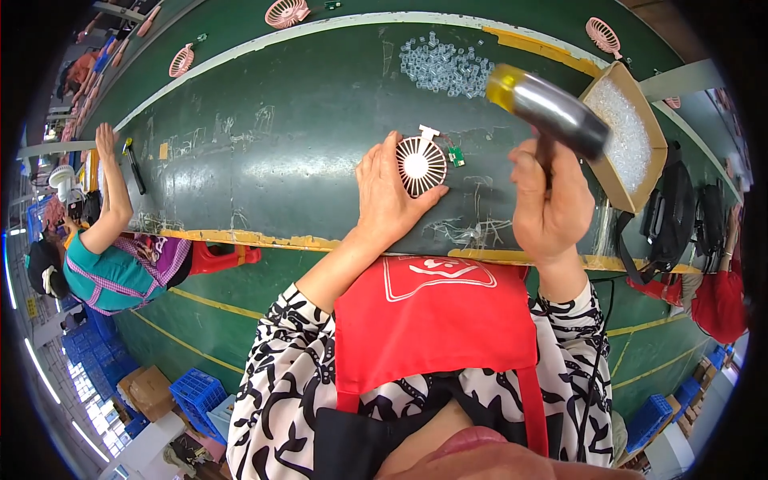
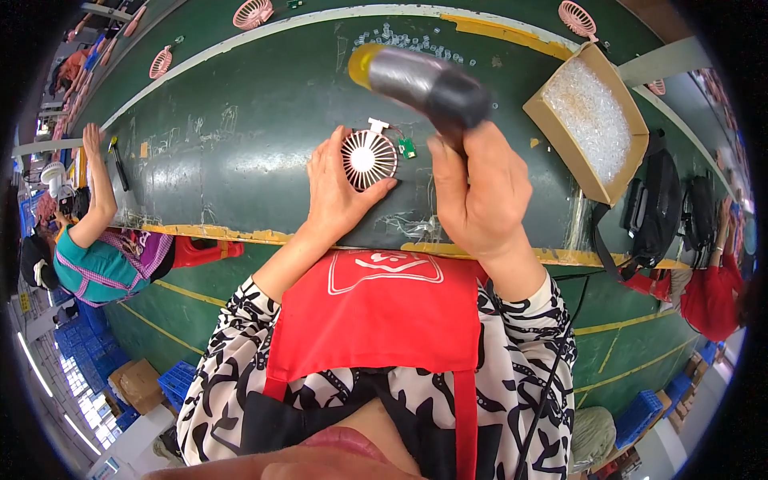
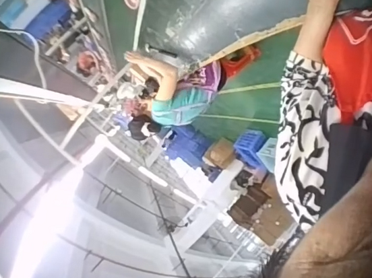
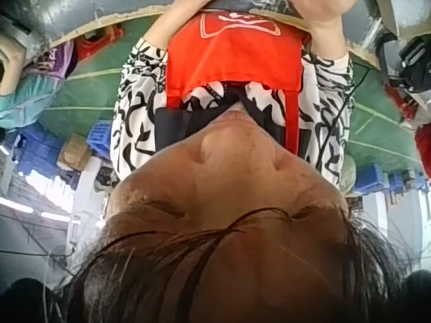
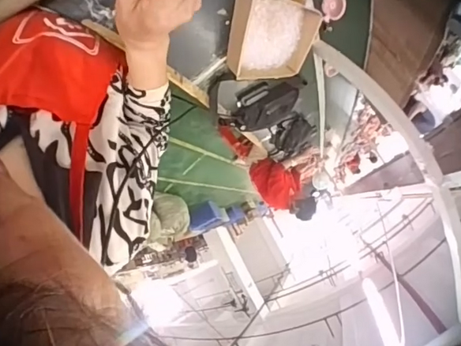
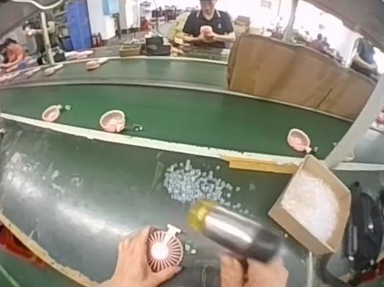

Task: The person assembles portable fans by fitting fan parts together by hand, tapping the components into place with a hammer, and placing the assembled fan sections onto a conveyor belt.

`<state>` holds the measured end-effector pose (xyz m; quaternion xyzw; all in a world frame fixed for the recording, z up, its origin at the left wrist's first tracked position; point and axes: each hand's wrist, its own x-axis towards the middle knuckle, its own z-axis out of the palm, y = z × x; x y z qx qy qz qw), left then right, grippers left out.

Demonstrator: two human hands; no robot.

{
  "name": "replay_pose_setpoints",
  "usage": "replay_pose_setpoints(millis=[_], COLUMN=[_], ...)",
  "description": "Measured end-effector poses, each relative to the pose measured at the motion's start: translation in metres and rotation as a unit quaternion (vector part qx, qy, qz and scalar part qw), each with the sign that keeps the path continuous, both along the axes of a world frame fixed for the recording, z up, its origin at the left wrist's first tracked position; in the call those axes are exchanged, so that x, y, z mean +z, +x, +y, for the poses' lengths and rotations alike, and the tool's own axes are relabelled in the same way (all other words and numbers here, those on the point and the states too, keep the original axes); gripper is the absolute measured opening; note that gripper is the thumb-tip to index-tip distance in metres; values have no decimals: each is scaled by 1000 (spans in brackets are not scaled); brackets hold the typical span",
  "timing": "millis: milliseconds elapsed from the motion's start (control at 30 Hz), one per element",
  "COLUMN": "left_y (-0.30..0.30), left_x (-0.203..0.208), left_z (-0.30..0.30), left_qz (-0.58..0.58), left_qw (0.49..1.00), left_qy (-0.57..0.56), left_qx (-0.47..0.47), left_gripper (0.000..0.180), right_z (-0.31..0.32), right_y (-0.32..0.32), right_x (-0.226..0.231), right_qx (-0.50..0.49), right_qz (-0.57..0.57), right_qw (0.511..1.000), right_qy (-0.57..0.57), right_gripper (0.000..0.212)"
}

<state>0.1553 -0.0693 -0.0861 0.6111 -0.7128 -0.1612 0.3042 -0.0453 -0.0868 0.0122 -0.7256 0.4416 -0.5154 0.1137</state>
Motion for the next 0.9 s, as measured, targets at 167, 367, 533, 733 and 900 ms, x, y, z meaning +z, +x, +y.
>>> replay_pose_setpoints(millis=[167,367,533,733,900], left_y=[-3,-3,-2,0,5], left_x=[1,3,0,-1,-5], left_z=[0,1,1,2,4], left_qz=[-1,0,8,22,57], left_qw=[1000,1000,1000,1000,998], left_qy=[1,17,-2,-8,-35], left_qx=[-6,0,-3,-5,-18], left_gripper=[104,103,102,99,96], right_z=[-3,-5,-2,10,12], right_y=[1,-11,-22,-39,-57], right_x=[-61,-75,-59,-73,-82], right_qx=[45,42,0,12,-16], right_qz=[151,116,98,145,92], right_qw=[987,981,965,959,933], right_qy=[3,153,243,241,349], right_gripper=[35,23,21,18,17])
